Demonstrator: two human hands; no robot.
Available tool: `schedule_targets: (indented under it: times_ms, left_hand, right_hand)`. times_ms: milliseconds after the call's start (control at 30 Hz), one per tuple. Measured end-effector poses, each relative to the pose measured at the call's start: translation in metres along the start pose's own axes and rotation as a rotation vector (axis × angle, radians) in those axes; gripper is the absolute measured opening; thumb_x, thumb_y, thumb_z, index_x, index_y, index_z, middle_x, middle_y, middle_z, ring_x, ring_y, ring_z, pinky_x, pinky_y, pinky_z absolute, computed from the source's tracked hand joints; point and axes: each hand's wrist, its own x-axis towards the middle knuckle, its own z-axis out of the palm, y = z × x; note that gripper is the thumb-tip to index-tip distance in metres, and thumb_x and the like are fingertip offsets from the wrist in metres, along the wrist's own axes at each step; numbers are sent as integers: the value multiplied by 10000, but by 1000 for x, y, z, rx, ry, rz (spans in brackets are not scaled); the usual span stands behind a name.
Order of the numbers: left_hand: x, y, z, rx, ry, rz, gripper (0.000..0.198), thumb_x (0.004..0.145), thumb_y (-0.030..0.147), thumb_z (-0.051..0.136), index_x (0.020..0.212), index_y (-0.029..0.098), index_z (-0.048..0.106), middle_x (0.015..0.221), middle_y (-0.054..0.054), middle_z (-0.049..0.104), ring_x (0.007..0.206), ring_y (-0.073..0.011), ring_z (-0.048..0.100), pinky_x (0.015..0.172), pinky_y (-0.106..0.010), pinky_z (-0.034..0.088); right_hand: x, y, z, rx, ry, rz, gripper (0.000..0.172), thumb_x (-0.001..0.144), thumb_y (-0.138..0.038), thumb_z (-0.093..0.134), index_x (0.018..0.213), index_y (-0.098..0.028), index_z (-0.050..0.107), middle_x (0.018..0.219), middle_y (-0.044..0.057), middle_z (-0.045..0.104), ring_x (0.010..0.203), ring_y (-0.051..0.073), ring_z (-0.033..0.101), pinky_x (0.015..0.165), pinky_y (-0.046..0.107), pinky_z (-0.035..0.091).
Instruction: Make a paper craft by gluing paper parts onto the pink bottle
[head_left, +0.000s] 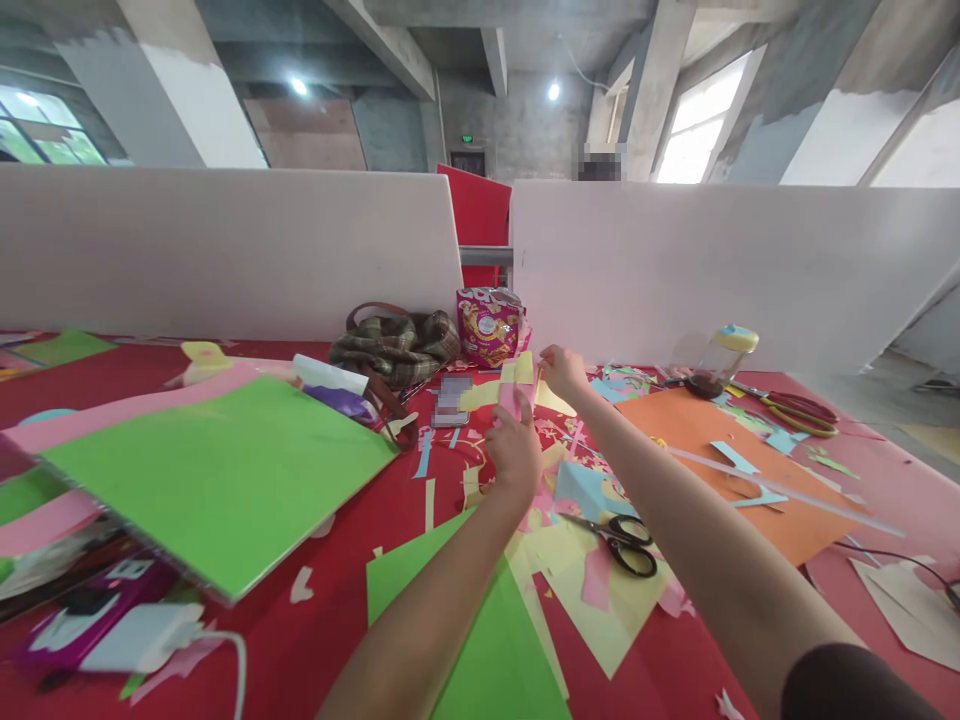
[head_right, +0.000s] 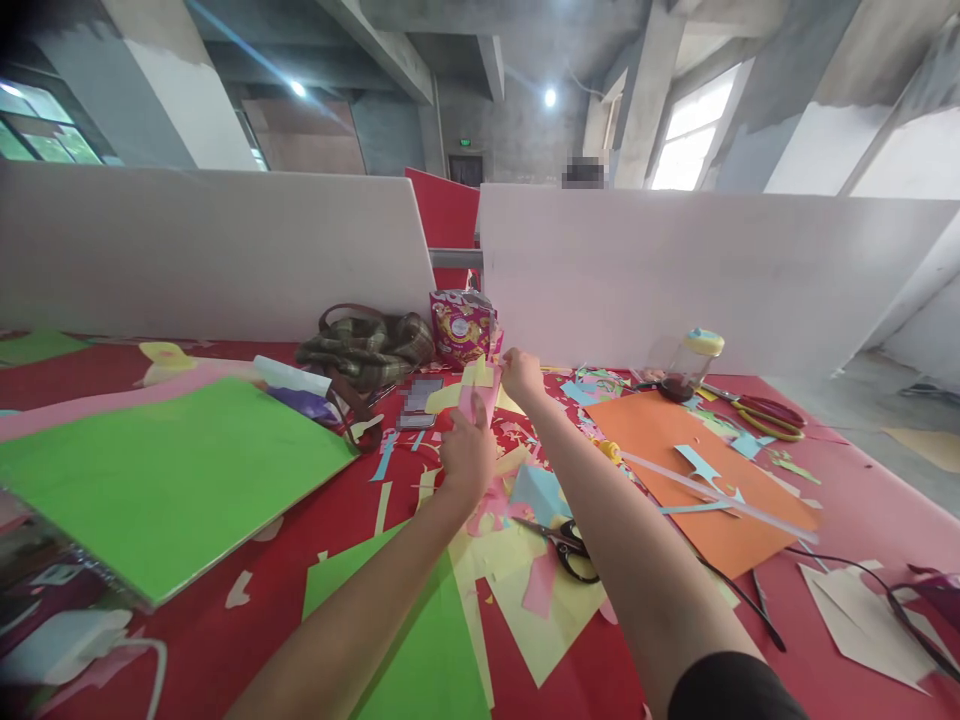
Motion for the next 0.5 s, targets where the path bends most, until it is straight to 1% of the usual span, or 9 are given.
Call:
schedule_targets:
  times_ms: [100,200,267,367,500]
  left_hand:
    - [0,0,1,-29,-3,8,570,778,130,303,1302,168,82,1004,-204,426,623,-206,538,464,-271,375]
    - [0,0,0,-61,-20,12,567,785,142,302,1303,165,72,1015,-211,418,646,-215,540,480,-282,381]
    - [0,0,-1,-63,-27,12,565,788,156,305,1303,166,74,1030,-216,413,658,-223,542,484,-288,386]
    - [-1,0,-2,-43,-17,19,574,784,162,316,1304,159,71,1036,-215,420,639,-209,543,484,-284,387]
    - [-2,1,-5,-24,-17,27,585,781,156,322,1304,149,59,1034,-215,429,636,-202,544,492,-279,387]
  right_hand:
    - [8,2,2,54,11,62,214,712,-105,467,881,-134,596,893,75,620,822,140,548,656,200,397]
    - [11,4,4,116,-1,115,197,678,-103,504,832,-125,624,819,65,631,743,124,564,592,182,406]
    - [12,5,4,156,-12,143,194,670,-102,514,822,-124,633,773,56,632,689,111,567,552,175,410]
    - [12,6,5,196,-23,188,185,676,-107,529,825,-125,637,764,54,628,633,100,564,513,178,413]
    - [12,8,4,221,-63,247,145,720,-161,544,838,-109,610,736,39,611,606,94,558,528,208,440]
